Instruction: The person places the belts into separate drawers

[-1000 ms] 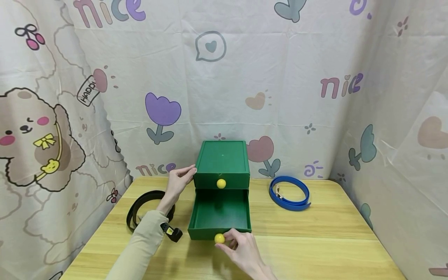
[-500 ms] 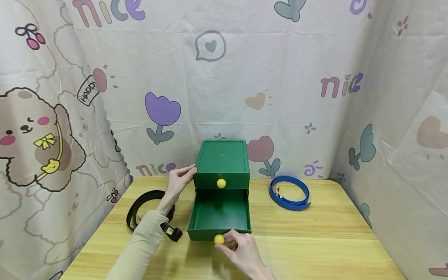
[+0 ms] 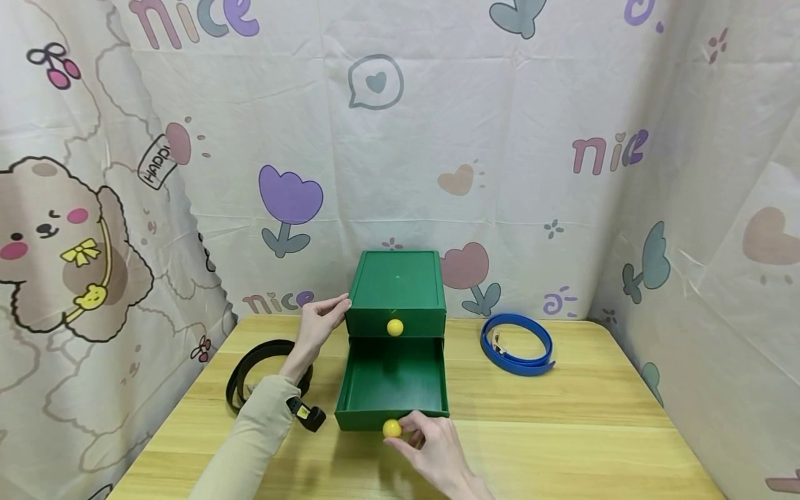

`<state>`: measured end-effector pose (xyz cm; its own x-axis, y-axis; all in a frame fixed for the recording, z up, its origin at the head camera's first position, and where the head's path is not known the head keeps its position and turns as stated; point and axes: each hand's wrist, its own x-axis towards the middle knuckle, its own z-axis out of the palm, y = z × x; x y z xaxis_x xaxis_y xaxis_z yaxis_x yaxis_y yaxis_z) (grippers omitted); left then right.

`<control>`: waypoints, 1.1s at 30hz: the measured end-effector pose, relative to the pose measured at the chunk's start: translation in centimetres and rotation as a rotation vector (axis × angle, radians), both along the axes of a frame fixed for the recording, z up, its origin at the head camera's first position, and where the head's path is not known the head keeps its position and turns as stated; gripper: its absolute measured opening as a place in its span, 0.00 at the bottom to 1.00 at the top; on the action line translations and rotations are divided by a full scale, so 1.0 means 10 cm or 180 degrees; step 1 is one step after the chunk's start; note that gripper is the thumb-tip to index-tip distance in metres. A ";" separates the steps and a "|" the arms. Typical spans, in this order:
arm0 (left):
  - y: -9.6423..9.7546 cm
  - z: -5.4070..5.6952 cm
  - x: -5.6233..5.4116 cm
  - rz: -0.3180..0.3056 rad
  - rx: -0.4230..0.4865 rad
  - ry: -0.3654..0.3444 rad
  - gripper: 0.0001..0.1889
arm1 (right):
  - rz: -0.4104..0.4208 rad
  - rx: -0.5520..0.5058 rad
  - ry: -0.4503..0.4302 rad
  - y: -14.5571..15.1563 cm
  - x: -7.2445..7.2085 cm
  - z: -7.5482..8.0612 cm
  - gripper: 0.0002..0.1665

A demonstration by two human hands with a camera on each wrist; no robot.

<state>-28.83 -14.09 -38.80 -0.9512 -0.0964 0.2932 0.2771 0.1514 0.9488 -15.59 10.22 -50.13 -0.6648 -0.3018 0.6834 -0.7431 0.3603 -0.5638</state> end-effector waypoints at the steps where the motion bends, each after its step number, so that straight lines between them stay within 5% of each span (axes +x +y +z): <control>1: 0.00 0.00 0.00 -0.0001 0.0006 -0.0005 0.16 | 0.0004 0.0001 -0.0001 0.00 0.00 0.00 0.10; 33: 0.00 -0.01 0.00 0.0024 -0.0042 -0.0012 0.17 | 0.0028 0.0073 0.0194 0.01 0.00 0.00 0.13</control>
<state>-28.87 -14.09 -38.89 -0.9516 -0.0996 0.2909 0.2724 0.1660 0.9478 -15.61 10.32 -50.18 -0.6195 -0.3233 0.7153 -0.7790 0.3660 -0.5092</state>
